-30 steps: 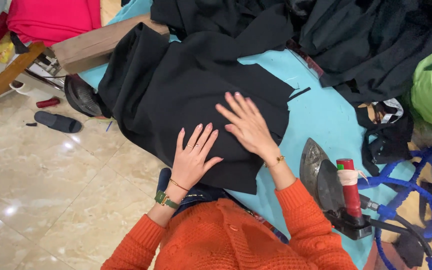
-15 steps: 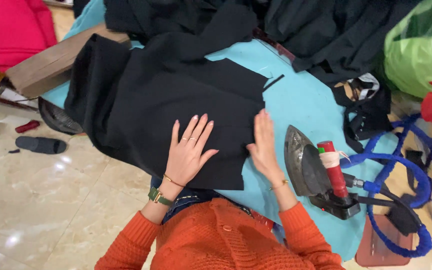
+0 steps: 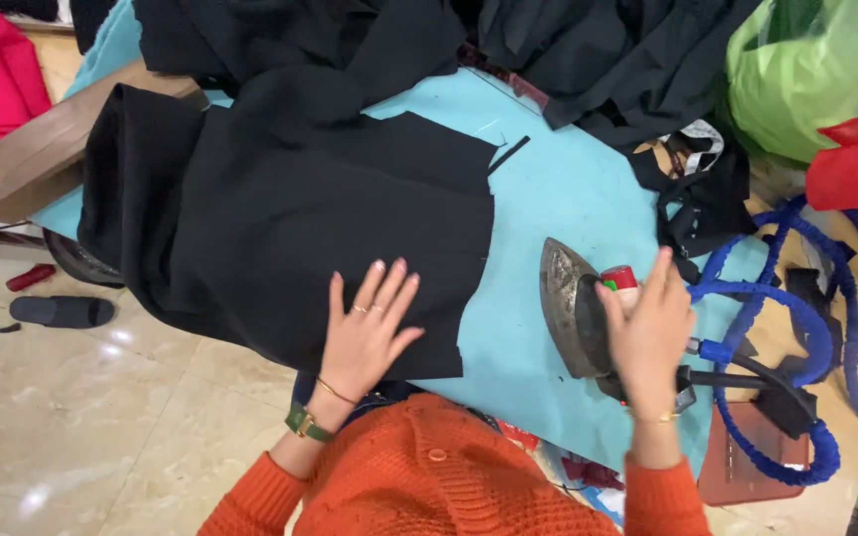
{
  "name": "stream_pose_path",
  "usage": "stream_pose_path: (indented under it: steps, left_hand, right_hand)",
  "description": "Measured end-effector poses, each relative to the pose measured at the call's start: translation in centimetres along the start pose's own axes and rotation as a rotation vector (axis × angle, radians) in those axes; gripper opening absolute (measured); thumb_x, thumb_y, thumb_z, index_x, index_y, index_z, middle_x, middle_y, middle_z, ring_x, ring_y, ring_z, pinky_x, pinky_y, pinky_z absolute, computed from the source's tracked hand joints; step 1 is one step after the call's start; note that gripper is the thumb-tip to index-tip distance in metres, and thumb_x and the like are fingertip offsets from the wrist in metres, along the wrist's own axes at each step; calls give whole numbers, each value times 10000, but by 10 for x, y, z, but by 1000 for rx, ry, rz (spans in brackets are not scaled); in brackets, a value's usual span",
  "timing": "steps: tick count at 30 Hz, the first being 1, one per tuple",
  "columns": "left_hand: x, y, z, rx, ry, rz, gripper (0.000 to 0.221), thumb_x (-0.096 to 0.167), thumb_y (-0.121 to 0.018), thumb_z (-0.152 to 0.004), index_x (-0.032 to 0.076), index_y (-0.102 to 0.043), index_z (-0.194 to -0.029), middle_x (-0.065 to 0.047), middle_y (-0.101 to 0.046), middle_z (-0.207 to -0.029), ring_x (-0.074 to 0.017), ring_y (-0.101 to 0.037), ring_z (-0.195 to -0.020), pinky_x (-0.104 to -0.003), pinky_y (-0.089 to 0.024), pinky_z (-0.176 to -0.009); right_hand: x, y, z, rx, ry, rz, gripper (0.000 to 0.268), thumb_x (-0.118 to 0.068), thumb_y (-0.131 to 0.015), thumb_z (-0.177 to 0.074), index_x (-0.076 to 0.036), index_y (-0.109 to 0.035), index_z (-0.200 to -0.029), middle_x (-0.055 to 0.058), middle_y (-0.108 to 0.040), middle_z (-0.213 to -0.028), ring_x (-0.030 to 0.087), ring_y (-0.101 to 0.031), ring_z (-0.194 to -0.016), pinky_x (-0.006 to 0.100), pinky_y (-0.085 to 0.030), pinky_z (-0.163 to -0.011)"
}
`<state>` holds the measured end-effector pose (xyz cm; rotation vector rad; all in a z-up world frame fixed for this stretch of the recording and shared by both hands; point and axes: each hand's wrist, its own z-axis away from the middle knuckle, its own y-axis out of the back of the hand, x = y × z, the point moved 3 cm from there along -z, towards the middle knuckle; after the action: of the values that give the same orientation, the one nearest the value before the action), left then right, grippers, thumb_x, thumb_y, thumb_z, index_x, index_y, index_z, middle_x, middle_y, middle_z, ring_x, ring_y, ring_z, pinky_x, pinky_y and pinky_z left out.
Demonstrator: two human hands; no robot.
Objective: Ironing and pressing black fabric pieces using a steam iron and a wooden clapper on a pressing table.
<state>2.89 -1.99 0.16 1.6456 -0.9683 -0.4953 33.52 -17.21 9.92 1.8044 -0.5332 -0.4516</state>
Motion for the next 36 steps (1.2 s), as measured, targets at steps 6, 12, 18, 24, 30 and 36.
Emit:
stream_pose_path:
  steps: [6, 12, 18, 24, 30, 36]
  left_hand:
    - [16, -7, 25, 24, -35, -58, 606, 459, -410, -1055, 279, -313, -1626, 10, -276, -1711, -234, -260, -1561, -655, -206, -1211]
    - [20, -7, 29, 80, -29, -127, 589, 412, -442, -1048, 287, -341, -1615, -4, -298, -1707, -236, -280, -1562, -641, -262, -1200]
    - [14, 1, 25, 120, 21, -91, 588, 492, -472, -1033, 279, -414, -1578, 3, -355, -1679, -233, -316, -1545, -696, -233, -1191]
    - [-25, 17, 9, 112, 273, -107, 698, 626, -402, -1036, 202, -434, -1589, -41, -377, -1678, -283, -298, -1550, -767, -139, -1154]
    - [-38, 25, 13, 90, 353, -90, 687, 645, -358, -1052, 260, -390, -1619, 9, -325, -1703, -261, -219, -1573, -765, -20, -1162]
    - [-40, 25, 14, 75, 371, -42, 673, 646, -352, -1048, 294, -367, -1622, 39, -284, -1710, -242, -176, -1581, -767, 3, -1164]
  right_hand:
    - [16, 4, -1, -512, -441, -324, 722, -569, -746, -867, -271, -545, -1494, 180, -700, -1265, 444, -639, -1185, 561, -491, -974]
    - [-16, 26, -26, -593, -289, -372, 358, -443, -675, -973, -264, -656, -1283, 226, -758, -1006, 482, -683, -1055, 551, -515, -907]
    - [-95, 48, -70, -743, -34, -284, 400, -574, -641, -926, -315, -648, -1230, 212, -773, -962, 415, -726, -1017, 510, -544, -894]
    - [-166, 51, -96, -778, 409, -277, 383, -490, -597, -983, -185, -570, -1214, 236, -744, -872, 445, -725, -926, 531, -544, -840]
    - [-173, 46, -97, -745, 562, -234, 376, -475, -579, -1008, -132, -591, -1161, 224, -750, -840, 440, -746, -856, 516, -560, -824]
    - [-106, 30, -88, -697, 417, -134, 429, -547, -574, -991, -158, -559, -1172, 220, -721, -783, 428, -732, -823, 502, -545, -804]
